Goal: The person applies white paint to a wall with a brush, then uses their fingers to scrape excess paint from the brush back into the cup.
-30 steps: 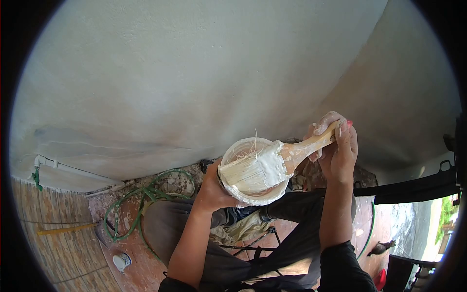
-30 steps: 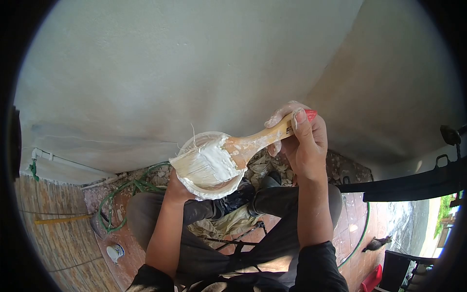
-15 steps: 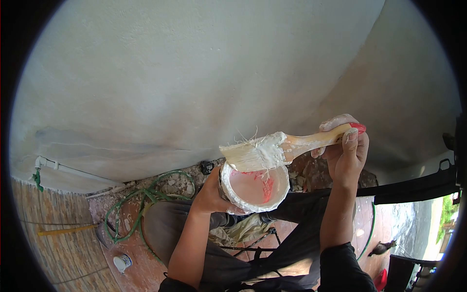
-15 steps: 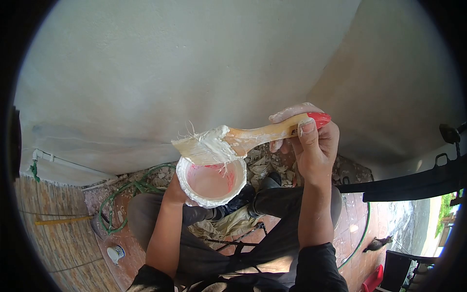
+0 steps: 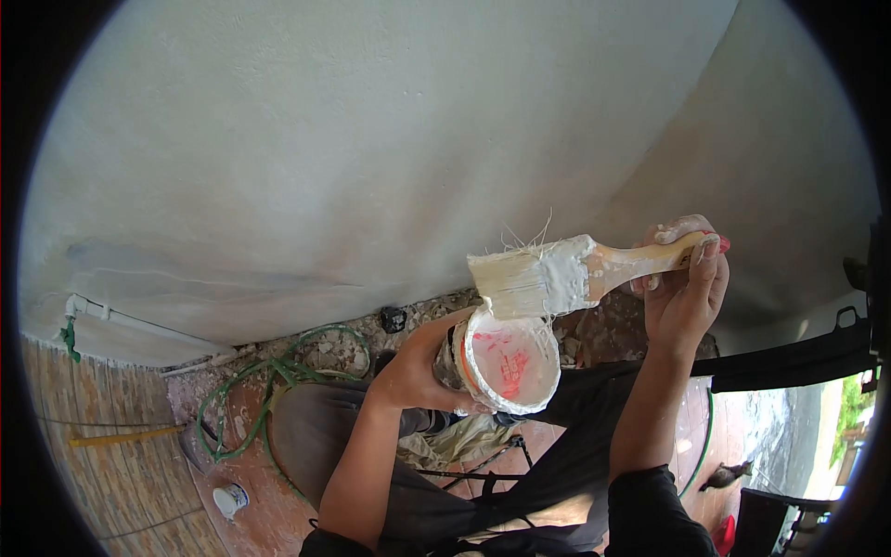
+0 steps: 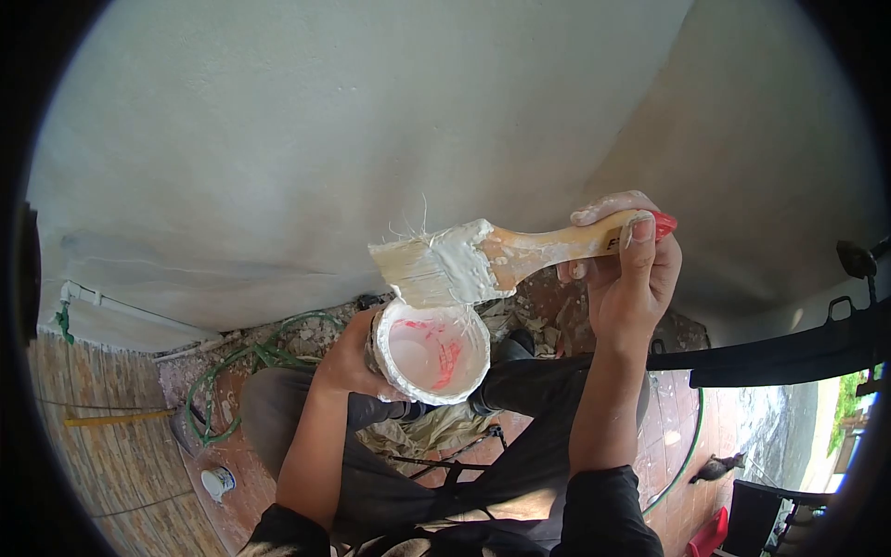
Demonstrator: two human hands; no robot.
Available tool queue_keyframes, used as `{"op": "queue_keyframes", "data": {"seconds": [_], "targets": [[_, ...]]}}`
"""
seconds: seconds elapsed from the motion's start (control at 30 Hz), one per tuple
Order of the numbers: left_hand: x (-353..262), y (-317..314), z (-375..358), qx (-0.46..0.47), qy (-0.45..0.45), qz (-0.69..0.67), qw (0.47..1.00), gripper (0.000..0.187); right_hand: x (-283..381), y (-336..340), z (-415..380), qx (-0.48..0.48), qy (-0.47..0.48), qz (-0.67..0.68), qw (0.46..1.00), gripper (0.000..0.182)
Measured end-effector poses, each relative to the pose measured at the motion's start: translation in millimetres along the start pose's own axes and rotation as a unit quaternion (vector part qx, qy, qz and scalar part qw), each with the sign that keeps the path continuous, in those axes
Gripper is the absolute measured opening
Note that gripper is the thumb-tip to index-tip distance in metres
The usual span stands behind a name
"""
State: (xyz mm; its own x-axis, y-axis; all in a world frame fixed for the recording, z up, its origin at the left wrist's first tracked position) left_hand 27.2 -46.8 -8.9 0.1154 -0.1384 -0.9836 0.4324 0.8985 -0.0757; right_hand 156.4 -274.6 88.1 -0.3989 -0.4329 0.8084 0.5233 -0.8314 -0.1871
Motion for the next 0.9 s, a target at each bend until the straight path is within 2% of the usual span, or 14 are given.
{"op": "queue_keyframes", "data": {"seconds": [0.1,0.17,0.33,0.47,0.5,0.6,0.67,0.83,0.9], "targets": [[-5.9,-1.6,5.1,0.02,0.0,0.022,1.0,0.093,4.3,-1.9,-2.8,-0.004,0.027,-0.076,0.997,0.043],[-7.5,-3.5,6.7,0.016,0.017,0.017,1.0,0.091,6.2,-3.0,-4.1,0.058,0.032,-0.106,0.992,0.043],[-11.6,-4.6,10.0,0.022,0.039,0.032,0.998,0.087,9.5,-3.2,-4.4,0.096,0.027,-0.104,0.99,0.043],[-11.3,-4.9,11.8,0.012,0.029,0.129,0.991,0.083,9.8,0.8,-3.4,0.126,0.007,-0.121,0.985,0.043],[-12.2,-5.5,12.9,0.009,0.023,0.163,0.986,0.081,9.1,-0.1,-3.3,0.126,0.007,-0.121,0.985,0.043],[-11.0,-7.0,13.4,0.02,0.045,0.167,0.985,0.079,7.4,-1.5,-2.7,0.108,0.0,-0.095,0.99,0.043],[-7.4,-6.5,13.5,0.026,0.043,0.166,0.985,0.079,8.6,-1.9,-1.3,0.153,-0.011,-0.087,0.984,0.041],[-2.8,-5.3,12.2,0.041,0.057,0.155,0.985,0.078,6.0,-0.7,-2.3,0.137,-0.013,-0.042,0.99,0.041],[1.5,-4.5,8.7,0.004,0.073,0.143,0.987,0.079,5.6,-1.8,-2.0,0.13,-0.014,-0.033,0.991,0.042]]}}
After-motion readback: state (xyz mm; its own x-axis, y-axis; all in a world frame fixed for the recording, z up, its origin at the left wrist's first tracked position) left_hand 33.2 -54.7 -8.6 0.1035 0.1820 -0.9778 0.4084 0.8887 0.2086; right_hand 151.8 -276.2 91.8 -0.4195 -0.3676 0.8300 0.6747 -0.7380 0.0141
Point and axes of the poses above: each hand's wrist, its own z-axis towards the middle knuckle, its own y-axis out of the back of the hand, x = y × z, the point moved 2 cm from there along z, towards the middle knuckle, and after that the axes turned 14 degrees about x, right-handed, at the moved point
